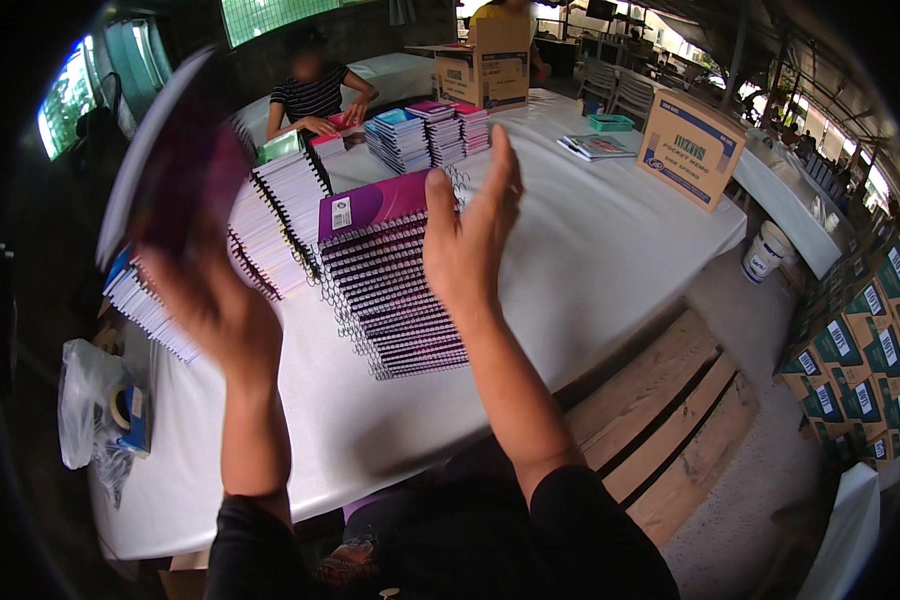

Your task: The person uses pliers to cut the spiral binding of stacked notebooks on a table. They repeatedly pick up a notebook, cut the spiral, and place it back on the stack. The process is repeated for multiple notebooks.

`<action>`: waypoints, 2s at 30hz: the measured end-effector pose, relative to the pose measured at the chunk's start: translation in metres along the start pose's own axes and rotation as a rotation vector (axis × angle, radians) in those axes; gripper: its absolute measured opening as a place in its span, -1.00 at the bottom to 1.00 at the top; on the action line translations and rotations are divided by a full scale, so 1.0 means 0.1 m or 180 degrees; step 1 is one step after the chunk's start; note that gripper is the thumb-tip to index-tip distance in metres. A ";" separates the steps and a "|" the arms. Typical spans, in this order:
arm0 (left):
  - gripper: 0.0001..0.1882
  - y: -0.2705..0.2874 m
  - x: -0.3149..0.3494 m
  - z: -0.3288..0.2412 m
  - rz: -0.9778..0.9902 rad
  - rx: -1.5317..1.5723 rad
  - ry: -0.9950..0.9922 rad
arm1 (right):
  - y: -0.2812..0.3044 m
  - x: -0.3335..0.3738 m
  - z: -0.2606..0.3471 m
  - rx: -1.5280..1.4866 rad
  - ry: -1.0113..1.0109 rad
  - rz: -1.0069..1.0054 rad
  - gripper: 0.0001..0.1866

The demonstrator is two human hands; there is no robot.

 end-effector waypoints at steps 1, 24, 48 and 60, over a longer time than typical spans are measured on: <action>-0.63 -0.18 -0.09 0.05 0.0179 -0.0221 -0.0305 | -0.11 -0.07 -0.11 -0.0132 -0.0302 0.0281 -0.37; -0.62 0.07 1.22 1.05 0.0257 0.0781 0.2387 | 0.44 0.41 -0.85 -0.0782 -0.0791 -0.0367 -0.58; -0.04 0.13 2.75 0.88 0.4472 0.0616 0.2792 | 0.29 2.04 -1.38 -0.0197 -0.2004 0.0797 -0.29; -0.30 0.43 2.66 0.74 0.4039 0.1255 0.3240 | 0.48 2.34 -0.99 -0.1549 -0.2212 0.0987 -0.25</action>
Point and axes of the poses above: each hand's wrist, its own x-axis away from the middle knuckle, its own y-axis out of the back of the hand, z = x × y, the point moved 4 cm from there along -x, towards the middle knuckle, and after that the axes turned 4 degrees about -y, right-handed, at the moved point
